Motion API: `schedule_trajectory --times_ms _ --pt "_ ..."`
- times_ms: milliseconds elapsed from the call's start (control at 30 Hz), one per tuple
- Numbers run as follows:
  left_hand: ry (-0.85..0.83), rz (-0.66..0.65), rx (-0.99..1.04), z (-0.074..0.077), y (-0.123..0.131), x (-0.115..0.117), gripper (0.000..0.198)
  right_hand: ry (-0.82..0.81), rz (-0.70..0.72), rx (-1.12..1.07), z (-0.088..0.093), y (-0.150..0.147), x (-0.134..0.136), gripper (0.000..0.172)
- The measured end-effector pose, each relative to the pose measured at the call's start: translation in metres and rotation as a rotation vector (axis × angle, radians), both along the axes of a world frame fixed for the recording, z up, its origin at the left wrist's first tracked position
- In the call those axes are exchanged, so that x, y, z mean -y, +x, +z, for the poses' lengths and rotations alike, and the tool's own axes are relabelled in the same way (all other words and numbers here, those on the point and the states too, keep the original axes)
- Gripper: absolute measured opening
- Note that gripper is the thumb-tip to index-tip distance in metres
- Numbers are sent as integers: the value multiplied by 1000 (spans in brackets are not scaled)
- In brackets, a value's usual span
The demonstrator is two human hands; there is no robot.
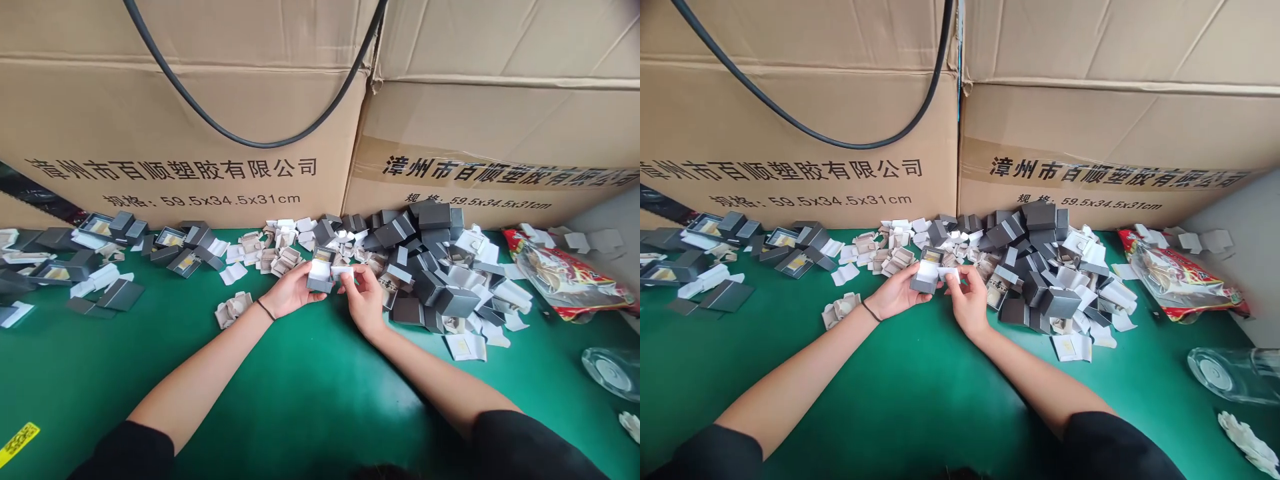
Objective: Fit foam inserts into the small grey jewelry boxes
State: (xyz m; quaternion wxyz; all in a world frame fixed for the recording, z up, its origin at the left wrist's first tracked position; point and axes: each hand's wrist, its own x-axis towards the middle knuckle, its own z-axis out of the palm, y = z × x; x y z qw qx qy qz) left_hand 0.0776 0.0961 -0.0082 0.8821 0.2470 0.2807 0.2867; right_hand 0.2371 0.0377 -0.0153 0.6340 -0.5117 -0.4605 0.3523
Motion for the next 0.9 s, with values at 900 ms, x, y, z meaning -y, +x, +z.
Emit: schedule_trajectory --times_ms 900 --pt "113 -90 -54 2 0 6 19 174 -82 492 1 9 -4 18"
